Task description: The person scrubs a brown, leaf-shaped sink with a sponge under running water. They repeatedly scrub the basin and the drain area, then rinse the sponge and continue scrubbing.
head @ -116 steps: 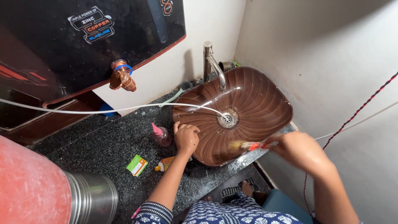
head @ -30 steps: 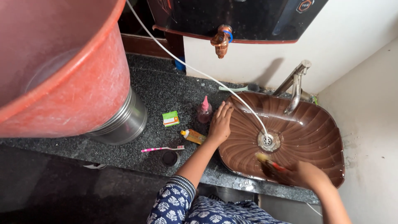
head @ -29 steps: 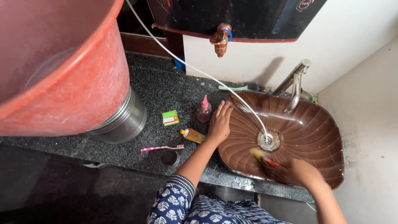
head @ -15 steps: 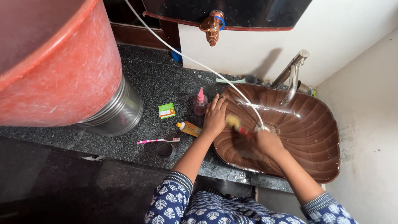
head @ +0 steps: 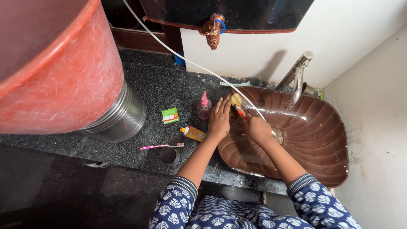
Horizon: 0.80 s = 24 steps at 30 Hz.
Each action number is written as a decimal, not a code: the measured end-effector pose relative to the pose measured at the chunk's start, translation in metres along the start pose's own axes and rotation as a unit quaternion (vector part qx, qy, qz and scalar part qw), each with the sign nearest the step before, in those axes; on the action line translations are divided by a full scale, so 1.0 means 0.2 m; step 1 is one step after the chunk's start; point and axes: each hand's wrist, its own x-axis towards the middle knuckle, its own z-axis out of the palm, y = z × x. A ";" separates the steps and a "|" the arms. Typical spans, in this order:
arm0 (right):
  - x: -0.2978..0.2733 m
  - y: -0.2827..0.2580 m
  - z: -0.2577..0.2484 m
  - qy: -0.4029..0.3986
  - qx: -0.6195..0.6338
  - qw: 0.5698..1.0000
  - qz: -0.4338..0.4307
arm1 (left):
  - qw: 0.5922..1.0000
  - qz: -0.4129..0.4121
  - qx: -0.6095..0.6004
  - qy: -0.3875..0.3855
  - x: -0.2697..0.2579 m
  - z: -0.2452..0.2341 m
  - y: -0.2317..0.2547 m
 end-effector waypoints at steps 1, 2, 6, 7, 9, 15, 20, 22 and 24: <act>-0.02 0.00 -0.01 -0.025 0.028 0.999 -0.001 | 1.000 0.003 -0.016 0.013 -0.01 0.00 0.00; -0.05 -0.01 -0.02 -0.049 0.057 0.997 -0.002 | 0.999 0.005 -0.033 0.027 -0.01 0.01 -0.01; -0.16 -0.04 -0.03 -0.046 0.047 0.998 -0.016 | 0.996 -0.024 -0.085 0.004 0.00 0.01 -0.01; -0.14 -0.03 -0.02 -0.040 0.051 0.998 -0.008 | 0.997 -0.026 -0.076 -0.004 0.00 0.01 -0.01; -0.06 0.00 0.00 -0.012 0.029 0.999 0.012 | 0.998 -0.031 -0.056 -0.019 0.01 0.01 -0.01; 0.03 0.04 0.06 0.011 -0.017 1.000 0.006 | 0.996 -0.047 -0.071 -0.025 0.01 -0.01 0.00; -0.16 -0.03 -0.08 -0.175 -0.052 0.983 0.009 | 0.995 -0.042 -0.080 -0.034 0.02 -0.05 0.01; -0.29 -0.07 -0.17 -0.213 -0.078 0.974 -0.017 | 0.997 -0.038 -0.053 -0.041 0.01 -0.04 0.02; -0.44 -0.09 -0.27 -0.247 -0.063 0.967 -0.020 | 0.998 -0.032 0.010 -0.050 0.02 -0.03 0.01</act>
